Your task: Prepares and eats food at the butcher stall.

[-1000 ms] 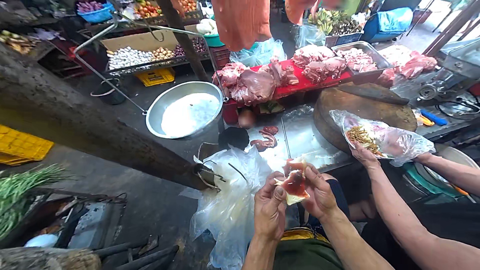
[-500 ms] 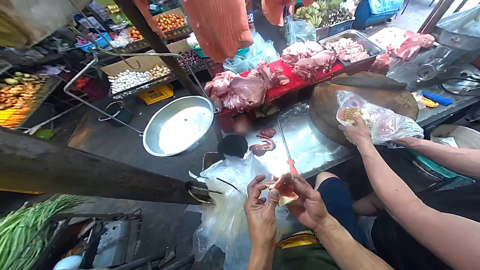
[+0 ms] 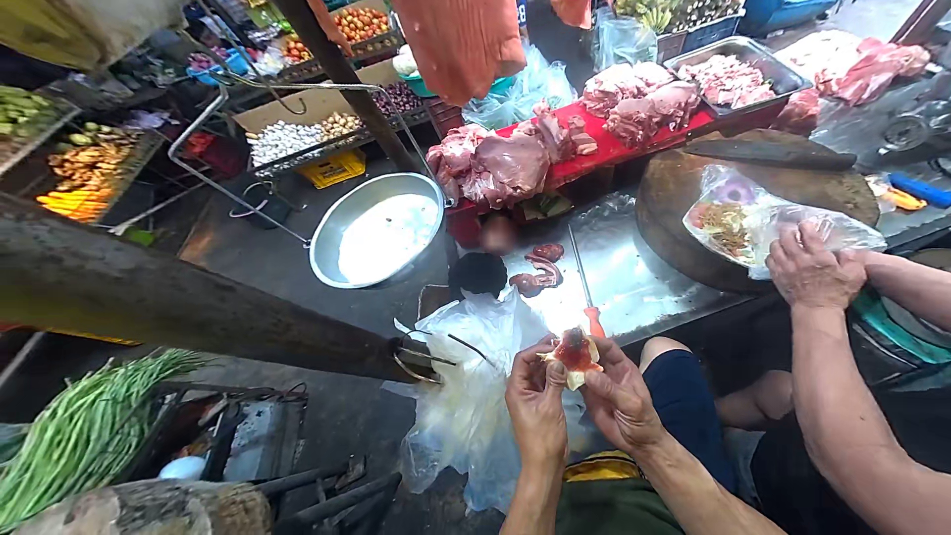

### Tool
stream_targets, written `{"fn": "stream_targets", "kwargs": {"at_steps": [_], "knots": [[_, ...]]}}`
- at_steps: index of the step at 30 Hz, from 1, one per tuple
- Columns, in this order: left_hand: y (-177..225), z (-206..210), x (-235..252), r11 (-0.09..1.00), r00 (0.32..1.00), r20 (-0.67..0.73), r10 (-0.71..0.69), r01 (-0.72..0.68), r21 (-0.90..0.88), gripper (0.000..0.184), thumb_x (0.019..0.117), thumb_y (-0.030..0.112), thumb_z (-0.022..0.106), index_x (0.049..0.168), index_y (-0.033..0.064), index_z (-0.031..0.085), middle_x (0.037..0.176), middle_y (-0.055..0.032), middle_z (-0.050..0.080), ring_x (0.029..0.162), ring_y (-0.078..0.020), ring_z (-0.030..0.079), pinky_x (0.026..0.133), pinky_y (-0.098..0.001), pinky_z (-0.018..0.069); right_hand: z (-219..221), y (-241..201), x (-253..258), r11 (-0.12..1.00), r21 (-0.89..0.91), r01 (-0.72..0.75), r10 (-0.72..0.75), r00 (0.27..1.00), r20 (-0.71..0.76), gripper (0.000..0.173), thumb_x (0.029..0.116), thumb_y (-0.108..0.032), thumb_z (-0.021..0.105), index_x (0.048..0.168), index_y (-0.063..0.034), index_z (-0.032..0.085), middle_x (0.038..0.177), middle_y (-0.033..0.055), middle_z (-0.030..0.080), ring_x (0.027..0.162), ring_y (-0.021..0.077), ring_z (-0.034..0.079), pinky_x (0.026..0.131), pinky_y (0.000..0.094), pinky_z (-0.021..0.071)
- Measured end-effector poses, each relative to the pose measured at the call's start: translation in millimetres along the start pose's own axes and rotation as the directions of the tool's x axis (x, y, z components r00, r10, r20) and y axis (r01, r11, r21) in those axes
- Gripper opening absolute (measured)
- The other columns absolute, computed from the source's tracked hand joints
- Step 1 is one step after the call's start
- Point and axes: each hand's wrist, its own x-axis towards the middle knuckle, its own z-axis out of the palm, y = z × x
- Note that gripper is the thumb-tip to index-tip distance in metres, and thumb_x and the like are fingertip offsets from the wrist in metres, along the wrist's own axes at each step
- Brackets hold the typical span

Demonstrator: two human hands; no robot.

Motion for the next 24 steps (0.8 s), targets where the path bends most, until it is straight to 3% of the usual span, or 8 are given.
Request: {"fn": "stream_targets", "kwargs": {"at_steps": [2, 5, 8, 13, 17, 20, 24], "knots": [[-2.2, -2.5, -1.4, 0.999, 1.000, 0.024, -0.019, 0.020, -0.026, 0.044, 0.0924, 0.015, 0.072, 0.128, -0.0015, 0.051, 0.117, -0.0135, 0.067, 0.101, -0.0171, 0.069, 0.087, -0.0307, 0.0588, -0.3, -1.6, -0.6, 1.000, -0.012, 0.012, -0.012, 1.000, -0.004, 0.047, 0.0860, -0.007, 0.079, 0.129, -0.0055, 0.058, 0.123, 0.0164, 0.065, 0.112, 0.0255, 0.067, 0.098, 0.0463, 0.0561], [-4.1, -9.5, -6.9, 0.995, 0.992, 0.082, -0.097, 0.100, -0.026, 0.104, 0.0777, 0.053, 0.084, 0.148, -0.0017, 0.030, 0.124, -0.0139, 0.065, 0.107, -0.0191, 0.068, 0.090, -0.0345, 0.0593, -0.3, -5.6, -2.3, 1.000, -0.015, 0.002, -0.002, 1.000, -0.004, 0.053, 0.0877, -0.007, 0.077, 0.135, -0.0092, 0.052, 0.124, 0.0163, 0.066, 0.112, 0.0267, 0.067, 0.098, 0.0482, 0.0559], [-6.1, -15.4, -13.5, 0.990, 0.981, 0.141, -0.135, 0.139, -0.018, 0.126, 0.0692, 0.059, 0.087, 0.155, -0.0025, 0.019, 0.124, -0.0139, 0.063, 0.108, -0.0195, 0.068, 0.091, -0.0360, 0.0598, 3.0, -10.1, -4.9, 0.999, 0.000, -0.054, 0.054, 0.998, -0.046, 0.055, 0.0895, -0.007, 0.075, 0.139, -0.0082, 0.050, 0.120, 0.0176, 0.067, 0.108, 0.0282, 0.069, 0.096, 0.0494, 0.0577], [-11.3, -22.9, -26.3, 0.991, 0.983, 0.169, -0.073, 0.052, 0.126, 0.134, 0.0680, 0.054, 0.090, 0.157, -0.0085, 0.011, 0.130, -0.0174, 0.060, 0.114, -0.0212, 0.065, 0.094, -0.0351, 0.0587, 13.6, -17.2, -10.6, 0.976, 0.047, -0.211, 0.217, 0.950, -0.226, 0.047, 0.0951, -0.008, 0.068, 0.138, -0.0040, 0.049, 0.118, 0.0203, 0.066, 0.105, 0.0291, 0.070, 0.093, 0.0475, 0.0597], [-26.6, -30.8, -35.7, 0.967, 0.992, 0.128, -0.021, -0.013, 0.253, 0.123, 0.0734, 0.041, 0.088, 0.156, -0.0111, 0.014, 0.129, -0.0180, 0.061, 0.115, -0.0205, 0.063, 0.095, -0.0341, 0.0564, 23.0, -18.1, -14.3, 0.933, 0.103, -0.344, 0.356, 0.844, -0.401, 0.033, 0.1042, -0.010, 0.052, 0.137, -0.0045, 0.050, 0.120, 0.0186, 0.066, 0.105, 0.0274, 0.070, 0.090, 0.0437, 0.0604], [-31.5, -32.6, -36.3, 0.962, 0.998, 0.057, 0.002, -0.017, 0.272, 0.114, 0.0769, 0.038, 0.087, 0.155, -0.0110, 0.020, 0.121, -0.0163, 0.065, 0.108, -0.0191, 0.067, 0.091, -0.0333, 0.0588, 23.1, -10.4, -18.6, 0.929, 0.091, -0.360, 0.364, 0.832, -0.418, 0.031, 0.1045, -0.011, 0.053, 0.135, -0.0035, 0.051, 0.118, 0.0193, 0.067, 0.105, 0.0274, 0.070, 0.090, 0.0434, 0.0604], [-30.5, -32.2, -35.6, 0.973, 0.999, -0.020, 0.037, -0.032, 0.227, 0.107, 0.0796, 0.036, 0.086, 0.153, -0.0127, 0.025, 0.113, -0.0127, 0.068, 0.101, -0.0156, 0.069, 0.088, -0.0308, 0.0603, 19.5, -2.8, -25.2, 0.945, 0.045, -0.323, 0.319, 0.887, -0.335, 0.035, 0.1027, -0.016, 0.059, 0.134, -0.0009, 0.052, 0.122, 0.0200, 0.065, 0.109, 0.0273, 0.069, 0.092, 0.0440, 0.0595]]}}
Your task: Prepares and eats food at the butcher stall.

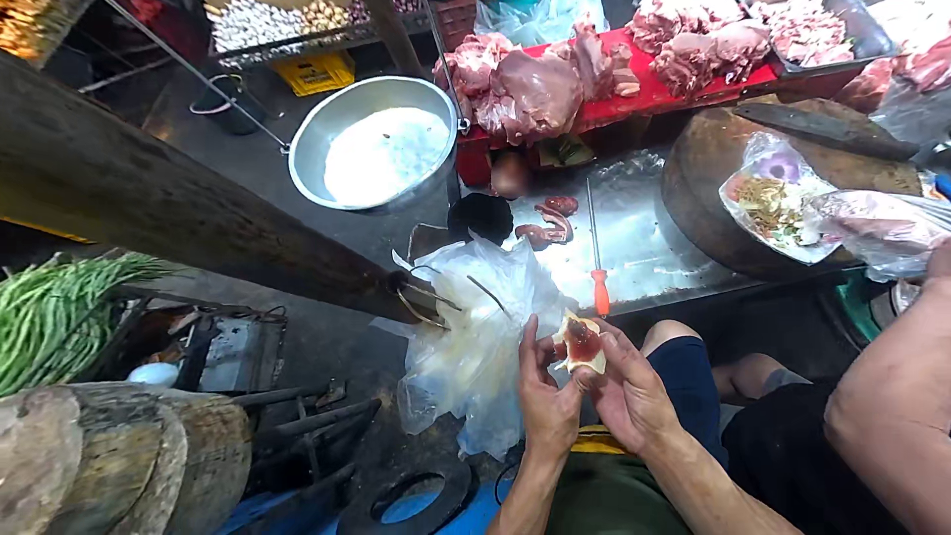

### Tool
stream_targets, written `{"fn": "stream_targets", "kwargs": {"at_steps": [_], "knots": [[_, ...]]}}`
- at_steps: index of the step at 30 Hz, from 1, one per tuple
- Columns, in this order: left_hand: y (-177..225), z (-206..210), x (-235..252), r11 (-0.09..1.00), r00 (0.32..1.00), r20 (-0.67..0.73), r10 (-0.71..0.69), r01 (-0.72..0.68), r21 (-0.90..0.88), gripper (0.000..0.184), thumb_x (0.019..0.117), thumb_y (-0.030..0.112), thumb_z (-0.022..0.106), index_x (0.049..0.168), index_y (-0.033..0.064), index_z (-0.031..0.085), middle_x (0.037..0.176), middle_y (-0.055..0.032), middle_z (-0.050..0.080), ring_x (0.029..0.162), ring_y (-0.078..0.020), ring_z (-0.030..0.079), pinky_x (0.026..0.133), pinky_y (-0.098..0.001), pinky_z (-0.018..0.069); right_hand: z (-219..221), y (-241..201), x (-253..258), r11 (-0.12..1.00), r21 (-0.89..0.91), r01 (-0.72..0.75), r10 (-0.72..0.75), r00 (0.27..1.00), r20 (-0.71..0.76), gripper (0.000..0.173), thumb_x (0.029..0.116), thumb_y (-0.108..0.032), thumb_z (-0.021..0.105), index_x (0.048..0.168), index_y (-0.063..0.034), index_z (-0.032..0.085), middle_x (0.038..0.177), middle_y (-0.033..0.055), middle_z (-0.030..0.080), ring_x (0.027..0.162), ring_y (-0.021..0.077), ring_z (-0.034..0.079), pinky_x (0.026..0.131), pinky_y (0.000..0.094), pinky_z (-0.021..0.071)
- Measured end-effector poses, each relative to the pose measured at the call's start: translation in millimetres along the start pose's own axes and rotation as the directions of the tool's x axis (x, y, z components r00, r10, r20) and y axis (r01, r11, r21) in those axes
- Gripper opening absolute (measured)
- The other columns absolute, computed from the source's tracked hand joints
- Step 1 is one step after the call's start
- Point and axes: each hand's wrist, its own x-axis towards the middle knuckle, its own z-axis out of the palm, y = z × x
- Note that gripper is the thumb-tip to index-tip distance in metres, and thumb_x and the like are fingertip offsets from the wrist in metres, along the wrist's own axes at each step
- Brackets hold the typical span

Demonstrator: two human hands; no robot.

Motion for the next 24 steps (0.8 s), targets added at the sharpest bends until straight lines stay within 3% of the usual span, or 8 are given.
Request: {"fn": "stream_targets", "kwargs": {"at_steps": [4, 8, 12, 16, 20, 24], "knots": [[3.7, -0.9, 3.5, 0.996, 0.999, -0.031, 0.007, -0.010, -0.087, 0.101, 0.0811, 0.029, 0.085, 0.151, -0.0143, 0.026, 0.112, -0.0109, 0.068, 0.098, -0.0130, 0.069, 0.084, -0.0280, 0.0608, -9.0, 3.5, 2.5, 0.992, -0.019, 0.126, -0.119, 0.971, 0.206, 0.048, 0.0964, -0.017, 0.070, 0.137, 0.0008, 0.053, 0.127, 0.0201, 0.063, 0.114, 0.0272, 0.066, 0.100, 0.0455, 0.0556], [8.5, -8.2, 10.0, 0.964, 0.998, 0.054, -0.031, 0.044, -0.262, 0.103, 0.0797, 0.033, 0.087, 0.152, -0.0094, 0.028, 0.116, -0.0092, 0.068, 0.099, -0.0139, 0.070, 0.083, -0.0311, 0.0620, -12.3, -7.5, 8.1, 0.994, -0.045, 0.101, -0.083, 0.950, 0.302, 0.051, 0.1009, -0.029, 0.061, 0.140, 0.0009, 0.051, 0.130, 0.0207, 0.062, 0.119, 0.0293, 0.063, 0.104, 0.0485, 0.0516], [9.2, -21.0, 14.8, 0.894, 0.980, 0.175, -0.100, 0.165, -0.416, 0.099, 0.0783, 0.031, 0.088, 0.153, -0.0023, 0.033, 0.126, -0.0090, 0.066, 0.105, -0.0153, 0.070, 0.088, -0.0344, 0.0609, -13.7, -23.0, 15.7, 0.984, -0.178, 0.014, 0.046, 0.943, 0.329, 0.042, 0.1082, -0.030, 0.044, 0.130, 0.0010, 0.062, 0.121, 0.0163, 0.067, 0.109, 0.0230, 0.067, 0.093, 0.0406, 0.0567], [8.2, -28.0, 14.2, 0.865, 0.960, 0.270, -0.073, 0.196, -0.461, 0.096, 0.0816, 0.028, 0.086, 0.154, -0.0003, 0.031, 0.132, -0.0114, 0.065, 0.110, -0.0178, 0.069, 0.093, -0.0371, 0.0597, -15.4, -29.2, 18.3, 0.972, -0.234, -0.011, 0.100, 0.923, 0.373, 0.037, 0.1075, -0.028, 0.048, 0.120, 0.0007, 0.068, 0.111, 0.0144, 0.070, 0.101, 0.0208, 0.068, 0.087, 0.0387, 0.0578], [8.9, -26.1, 15.3, 0.860, 0.962, 0.264, -0.076, 0.197, -0.470, 0.094, 0.0797, 0.030, 0.087, 0.153, 0.0012, 0.035, 0.129, -0.0112, 0.066, 0.108, -0.0185, 0.070, 0.092, -0.0380, 0.0602, -13.3, -29.9, 16.5, 0.908, -0.379, 0.179, -0.033, 0.931, 0.362, 0.035, 0.1071, -0.023, 0.048, 0.126, 0.0026, 0.063, 0.112, 0.0131, 0.069, 0.098, 0.0186, 0.068, 0.085, 0.0365, 0.0585], [8.3, -21.6, 16.7, 0.859, 0.979, 0.179, -0.094, 0.171, -0.482, 0.089, 0.0771, 0.029, 0.089, 0.148, 0.0004, 0.043, 0.128, -0.0113, 0.065, 0.106, -0.0181, 0.069, 0.090, -0.0369, 0.0605, -16.0, -25.2, 10.4, 0.684, -0.561, 0.466, -0.278, 0.878, 0.390, 0.037, 0.1039, -0.020, 0.054, 0.130, 0.0049, 0.058, 0.117, 0.0125, 0.067, 0.101, 0.0185, 0.067, 0.086, 0.0343, 0.0586]]}}
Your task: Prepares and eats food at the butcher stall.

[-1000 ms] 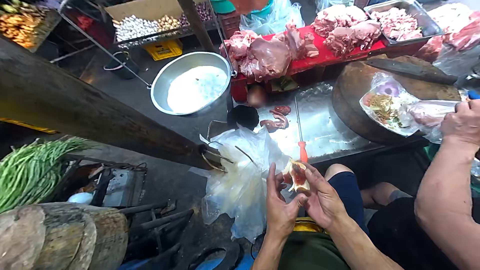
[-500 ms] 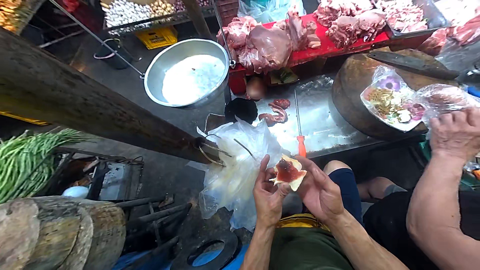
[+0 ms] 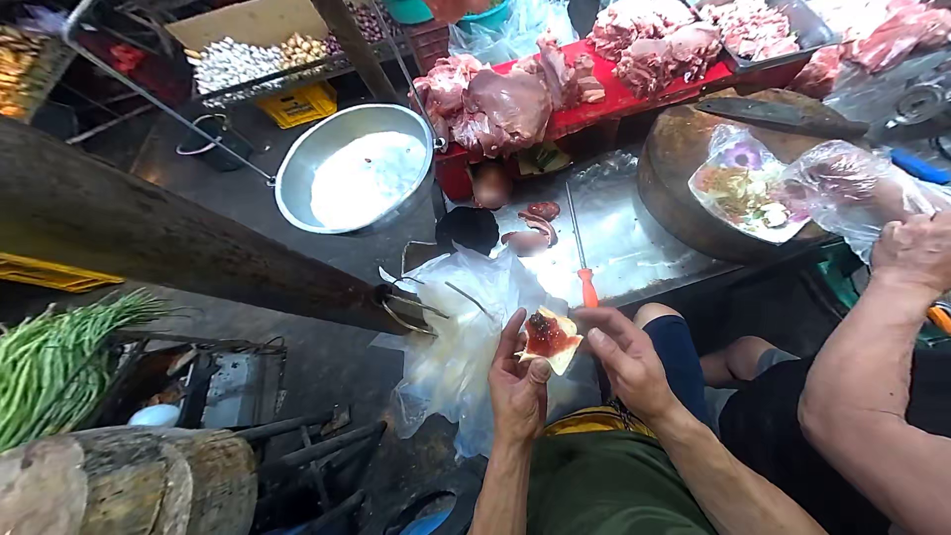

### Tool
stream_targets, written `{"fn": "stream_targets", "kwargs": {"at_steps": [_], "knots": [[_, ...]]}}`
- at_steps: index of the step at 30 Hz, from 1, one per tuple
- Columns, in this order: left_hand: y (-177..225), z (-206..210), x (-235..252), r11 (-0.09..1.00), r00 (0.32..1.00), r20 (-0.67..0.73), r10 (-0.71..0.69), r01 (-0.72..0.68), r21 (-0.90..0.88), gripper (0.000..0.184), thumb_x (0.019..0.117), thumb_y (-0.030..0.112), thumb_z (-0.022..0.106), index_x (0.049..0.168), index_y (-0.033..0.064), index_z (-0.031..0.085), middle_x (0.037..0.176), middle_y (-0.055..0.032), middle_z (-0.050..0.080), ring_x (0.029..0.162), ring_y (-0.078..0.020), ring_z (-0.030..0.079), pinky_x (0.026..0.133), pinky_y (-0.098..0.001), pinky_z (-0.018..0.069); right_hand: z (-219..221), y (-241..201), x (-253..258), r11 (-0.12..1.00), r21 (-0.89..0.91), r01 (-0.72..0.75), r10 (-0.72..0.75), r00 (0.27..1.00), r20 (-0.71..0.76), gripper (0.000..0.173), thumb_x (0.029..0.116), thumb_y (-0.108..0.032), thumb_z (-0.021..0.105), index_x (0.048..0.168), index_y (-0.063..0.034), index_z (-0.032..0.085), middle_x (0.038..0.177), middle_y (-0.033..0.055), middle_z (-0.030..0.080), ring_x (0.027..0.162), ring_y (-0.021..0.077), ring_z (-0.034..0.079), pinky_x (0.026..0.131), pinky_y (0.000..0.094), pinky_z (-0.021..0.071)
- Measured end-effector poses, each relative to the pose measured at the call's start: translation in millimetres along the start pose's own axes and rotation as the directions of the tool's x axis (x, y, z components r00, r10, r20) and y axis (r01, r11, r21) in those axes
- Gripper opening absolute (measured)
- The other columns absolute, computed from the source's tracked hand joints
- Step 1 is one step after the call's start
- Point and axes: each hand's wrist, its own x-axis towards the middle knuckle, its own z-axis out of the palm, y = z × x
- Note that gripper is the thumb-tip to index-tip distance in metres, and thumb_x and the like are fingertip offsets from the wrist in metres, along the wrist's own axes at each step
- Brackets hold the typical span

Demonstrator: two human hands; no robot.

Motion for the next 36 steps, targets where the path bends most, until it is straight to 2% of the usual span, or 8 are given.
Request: {"fn": "stream_targets", "kwargs": {"at_steps": [2, 5, 7, 10, 13, 17, 22, 36], "knots": [[-0.9, 1.9, 0.9, 1.000, 0.999, -0.037, 0.019, -0.019, 0.005, 0.088, 0.0762, 0.028, 0.090, 0.146, -0.0014, 0.045, 0.128, -0.0114, 0.065, 0.106, -0.0177, 0.069, 0.090, -0.0362, 0.0604, 1.0, 1.7, -4.4, 0.954, -0.220, 0.204, -0.210, 0.978, -0.003, 0.038, 0.1010, -0.022, 0.061, 0.129, 0.0028, 0.059, 0.121, 0.0124, 0.065, 0.108, 0.0185, 0.065, 0.089, 0.0338, 0.0583], [0.1, 5.6, 2.6, 0.997, 0.996, -0.063, 0.058, -0.054, 0.056, 0.088, 0.0767, 0.028, 0.090, 0.145, -0.0044, 0.045, 0.127, -0.0111, 0.065, 0.105, -0.0158, 0.069, 0.089, -0.0335, 0.0602, 0.8, 3.6, -4.5, 0.717, -0.475, 0.510, -0.514, 0.847, 0.132, 0.033, 0.0956, -0.028, 0.072, 0.123, -0.0112, 0.065, 0.123, 0.0084, 0.061, 0.116, 0.0160, 0.061, 0.096, 0.0318, 0.0559], [1.4, 9.0, 3.6, 0.992, 0.993, -0.071, 0.090, -0.083, 0.090, 0.088, 0.0770, 0.027, 0.089, 0.145, -0.0064, 0.045, 0.124, -0.0108, 0.066, 0.102, -0.0143, 0.070, 0.087, -0.0315, 0.0608, 2.8, 0.0, -3.8, 0.563, -0.555, 0.612, -0.597, 0.766, 0.240, 0.029, 0.0938, -0.026, 0.075, 0.119, -0.0155, 0.067, 0.122, 0.0068, 0.059, 0.119, 0.0164, 0.058, 0.102, 0.0327, 0.0522], [4.4, 13.8, 5.1, 0.985, 0.990, -0.065, 0.126, -0.117, 0.125, 0.091, 0.0770, 0.030, 0.089, 0.146, -0.0080, 0.042, 0.119, -0.0102, 0.067, 0.098, -0.0130, 0.070, 0.085, -0.0304, 0.0614, 7.6, -4.8, -0.8, 0.474, -0.610, 0.634, -0.624, 0.731, 0.275, 0.023, 0.0928, -0.022, 0.077, 0.113, -0.0141, 0.071, 0.117, 0.0060, 0.062, 0.118, 0.0179, 0.059, 0.103, 0.0348, 0.0511], [6.0, 17.4, 6.6, 0.976, 0.985, -0.049, 0.167, -0.158, 0.151, 0.096, 0.0766, 0.032, 0.090, 0.147, -0.0098, 0.039, 0.113, -0.0091, 0.068, 0.097, -0.0124, 0.070, 0.084, -0.0304, 0.0615, 8.6, -11.7, 2.8, 0.464, -0.625, 0.627, -0.625, 0.732, 0.271, 0.018, 0.0941, -0.020, 0.075, 0.110, -0.0124, 0.072, 0.113, 0.0053, 0.064, 0.115, 0.0172, 0.059, 0.102, 0.0340, 0.0510], [9.4, 20.6, 9.5, 0.968, 0.979, -0.016, 0.203, -0.198, 0.155, 0.104, 0.0779, 0.034, 0.089, 0.145, -0.0198, 0.030, 0.113, -0.0158, 0.064, 0.096, -0.0140, 0.069, 0.084, -0.0320, 0.0617, 8.5, -19.4, 6.3, 0.457, -0.620, 0.638, -0.624, 0.726, 0.288, 0.014, 0.0964, -0.018, 0.072, 0.108, -0.0111, 0.072, 0.111, 0.0053, 0.064, 0.114, 0.0171, 0.060, 0.100, 0.0330, 0.0513], [4.4, 20.3, 11.4, 0.974, 0.978, -0.010, 0.209, -0.207, 0.093, 0.094, 0.0794, 0.024, 0.088, 0.149, -0.0090, 0.034, 0.113, -0.0058, 0.067, 0.098, -0.0125, 0.070, 0.085, -0.0315, 0.0614, 13.8, -25.4, 11.0, 0.453, -0.618, 0.643, -0.643, 0.716, 0.273, 0.012, 0.0995, -0.019, 0.067, 0.107, -0.0094, 0.069, 0.110, 0.0059, 0.064, 0.112, 0.0165, 0.061, 0.099, 0.0321, 0.0519], [-5.4, 19.6, 10.5, 0.990, 0.994, -0.034, 0.108, -0.105, 0.093, 0.090, 0.0819, 0.016, 0.084, 0.150, -0.0104, 0.032, 0.110, -0.0088, 0.070, 0.093, -0.0136, 0.071, 0.081, -0.0309, 0.0617, 14.6, -45.1, 27.9, 0.578, -0.574, 0.580, -0.609, 0.775, 0.170, 0.011, 0.0988, -0.014, 0.067, 0.101, -0.0038, 0.072, 0.106, 0.0072, 0.065, 0.102, 0.0111, 0.064, 0.088, 0.0239, 0.0570]]}}
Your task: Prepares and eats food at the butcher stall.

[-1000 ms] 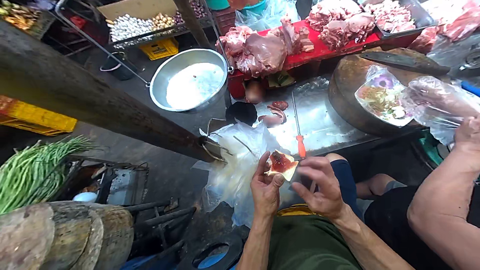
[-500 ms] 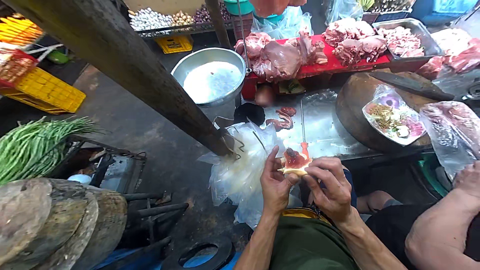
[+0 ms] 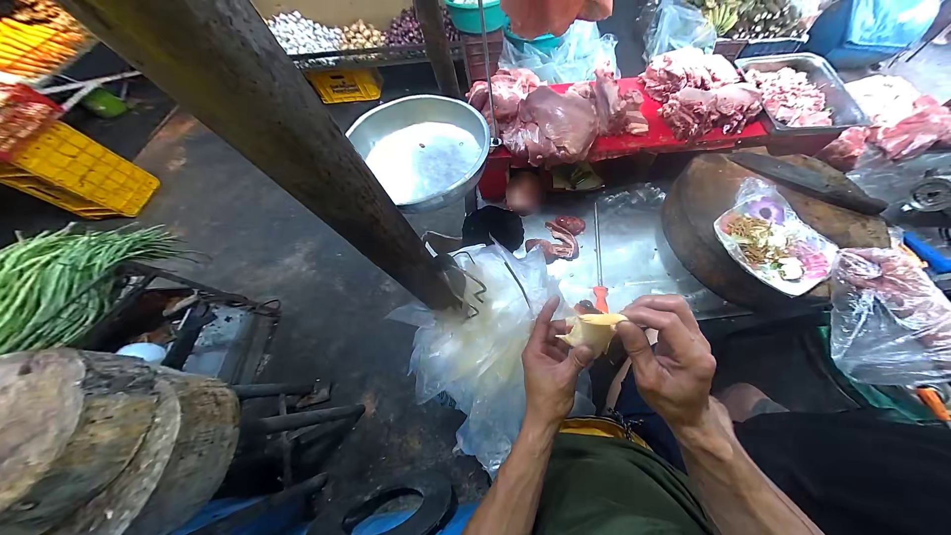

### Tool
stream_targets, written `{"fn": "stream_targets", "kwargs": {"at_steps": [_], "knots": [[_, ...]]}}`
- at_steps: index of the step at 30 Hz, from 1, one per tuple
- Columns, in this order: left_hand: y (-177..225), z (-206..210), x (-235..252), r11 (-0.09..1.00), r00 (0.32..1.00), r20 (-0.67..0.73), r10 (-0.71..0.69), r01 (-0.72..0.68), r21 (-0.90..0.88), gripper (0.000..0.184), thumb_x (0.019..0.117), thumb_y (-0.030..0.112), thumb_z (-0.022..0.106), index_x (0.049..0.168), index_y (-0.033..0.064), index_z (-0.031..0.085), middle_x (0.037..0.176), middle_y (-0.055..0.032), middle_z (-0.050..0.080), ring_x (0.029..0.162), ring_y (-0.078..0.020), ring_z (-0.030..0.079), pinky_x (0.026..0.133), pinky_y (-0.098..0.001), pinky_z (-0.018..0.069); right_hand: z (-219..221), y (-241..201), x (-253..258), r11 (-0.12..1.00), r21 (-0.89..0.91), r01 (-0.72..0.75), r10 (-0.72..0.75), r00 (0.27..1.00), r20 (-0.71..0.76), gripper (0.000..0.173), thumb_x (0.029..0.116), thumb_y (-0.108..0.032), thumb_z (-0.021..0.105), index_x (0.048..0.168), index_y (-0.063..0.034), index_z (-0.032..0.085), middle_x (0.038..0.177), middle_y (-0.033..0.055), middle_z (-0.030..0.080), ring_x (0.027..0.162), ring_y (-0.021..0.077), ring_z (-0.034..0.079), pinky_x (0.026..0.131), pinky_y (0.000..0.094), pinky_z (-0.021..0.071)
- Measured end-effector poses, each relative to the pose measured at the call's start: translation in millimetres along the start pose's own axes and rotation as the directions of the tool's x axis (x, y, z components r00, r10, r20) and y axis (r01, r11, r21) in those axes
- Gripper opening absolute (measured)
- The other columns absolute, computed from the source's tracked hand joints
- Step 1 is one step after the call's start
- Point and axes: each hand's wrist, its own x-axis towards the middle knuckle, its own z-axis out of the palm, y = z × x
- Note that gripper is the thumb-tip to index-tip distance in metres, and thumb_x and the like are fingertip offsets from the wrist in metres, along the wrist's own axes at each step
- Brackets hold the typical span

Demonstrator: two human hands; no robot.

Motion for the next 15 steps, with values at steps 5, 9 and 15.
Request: {"fn": "stream_targets", "kwargs": {"at_steps": [5, 9, 15], "knots": [[-5.2, 1.8, 2.3, 1.000, 1.000, 0.002, -0.019, 0.019, -0.007, 0.089, 0.0827, 0.012, 0.083, 0.151, -0.0106, 0.031, 0.111, -0.0110, 0.070, 0.094, -0.0145, 0.071, 0.083, -0.0314, 0.0615, -3.1, 0.2, 7.8, 0.997, -0.052, 0.065, -0.064, 0.998, 0.021, 0.011, 0.0988, -0.015, 0.068, 0.102, -0.0051, 0.072, 0.105, 0.0070, 0.065, 0.105, 0.0122, 0.063, 0.091, 0.0247, 0.0557], [-5.0, 4.6, 8.9, 0.999, 0.999, -0.021, -0.046, 0.045, -0.027, 0.085, 0.0835, 0.009, 0.081, 0.151, -0.0089, 0.032, 0.112, -0.0086, 0.069, 0.093, -0.0127, 0.071, 0.084, -0.0306, 0.0612, -3.5, 4.4, 16.2, 0.983, -0.132, 0.128, -0.126, 0.992, 0.025, 0.011, 0.0991, -0.016, 0.068, 0.103, -0.0068, 0.072, 0.105, 0.0071, 0.065, 0.106, 0.0135, 0.062, 0.093, 0.0269, 0.0533], [-13.2, 10.3, 23.6, 0.997, 0.997, -0.024, -0.075, 0.076, 0.021, 0.073, 0.0884, 0.003, 0.073, 0.150, -0.0077, 0.036, 0.108, -0.0112, 0.069, 0.091, -0.0146, 0.071, 0.085, -0.0328, 0.0613, -8.6, 11.1, 33.6, 0.967, -0.190, 0.167, -0.170, 0.985, -0.001, 0.010, 0.0984, -0.014, 0.068, 0.102, -0.0050, 0.072, 0.104, 0.0079, 0.066, 0.106, 0.0148, 0.063, 0.094, 0.0285, 0.0538]]}}
